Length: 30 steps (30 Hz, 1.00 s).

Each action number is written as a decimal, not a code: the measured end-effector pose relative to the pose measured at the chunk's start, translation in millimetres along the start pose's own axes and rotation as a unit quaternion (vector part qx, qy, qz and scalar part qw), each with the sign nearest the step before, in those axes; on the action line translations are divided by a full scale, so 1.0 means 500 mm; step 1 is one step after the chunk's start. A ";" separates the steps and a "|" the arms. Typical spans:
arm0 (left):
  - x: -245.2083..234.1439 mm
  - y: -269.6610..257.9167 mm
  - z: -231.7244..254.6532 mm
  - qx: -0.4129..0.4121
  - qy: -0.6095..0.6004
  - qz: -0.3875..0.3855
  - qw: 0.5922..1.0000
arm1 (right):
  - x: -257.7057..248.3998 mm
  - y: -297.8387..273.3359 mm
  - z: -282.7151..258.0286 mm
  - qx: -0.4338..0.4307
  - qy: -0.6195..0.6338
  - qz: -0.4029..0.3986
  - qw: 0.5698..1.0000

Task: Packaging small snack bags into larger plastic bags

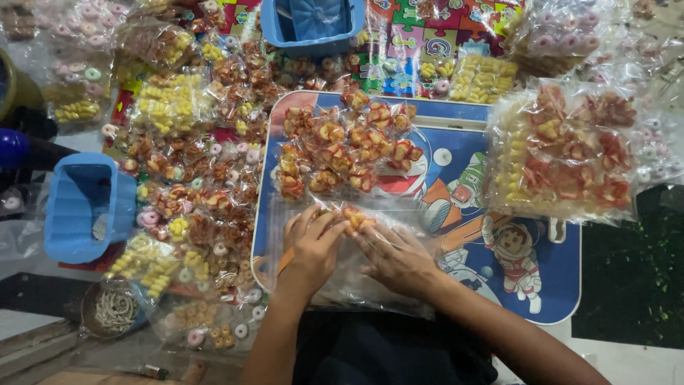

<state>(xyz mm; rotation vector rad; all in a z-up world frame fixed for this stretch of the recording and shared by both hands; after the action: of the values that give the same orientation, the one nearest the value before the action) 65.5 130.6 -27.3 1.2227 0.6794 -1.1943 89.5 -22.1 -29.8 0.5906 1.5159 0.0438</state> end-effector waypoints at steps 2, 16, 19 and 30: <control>-0.004 0.004 0.002 -0.006 0.004 -0.011 1.000 | 0.013 -0.013 0.003 0.005 0.005 -0.006 1.000; -0.007 0.015 0.017 -0.003 0.054 -0.003 0.999 | 0.028 -0.055 0.011 -0.002 0.127 0.013 0.992; -0.008 0.017 0.020 -0.001 0.055 -0.005 0.998 | 0.002 -0.061 0.011 -0.006 0.164 0.017 0.986; -0.045 0.051 0.037 -0.003 0.054 -0.084 0.995 | -0.081 -0.147 0.053 -0.006 0.161 -0.117 0.980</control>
<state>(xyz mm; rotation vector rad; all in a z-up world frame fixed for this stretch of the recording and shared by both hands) 79.2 117.8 6.8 1.2504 0.8814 -1.2696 86.9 -109.7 -22.6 0.4029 1.8905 -0.0347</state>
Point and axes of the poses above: each hand's wrist, its own y-axis towards the middle knuckle, its own x-axis out of the palm, z = x × y, the point moved 8 cm from there along y, towards the middle knuckle, and after that the axes turned 7 degrees about -z, right-handed, at the moved point
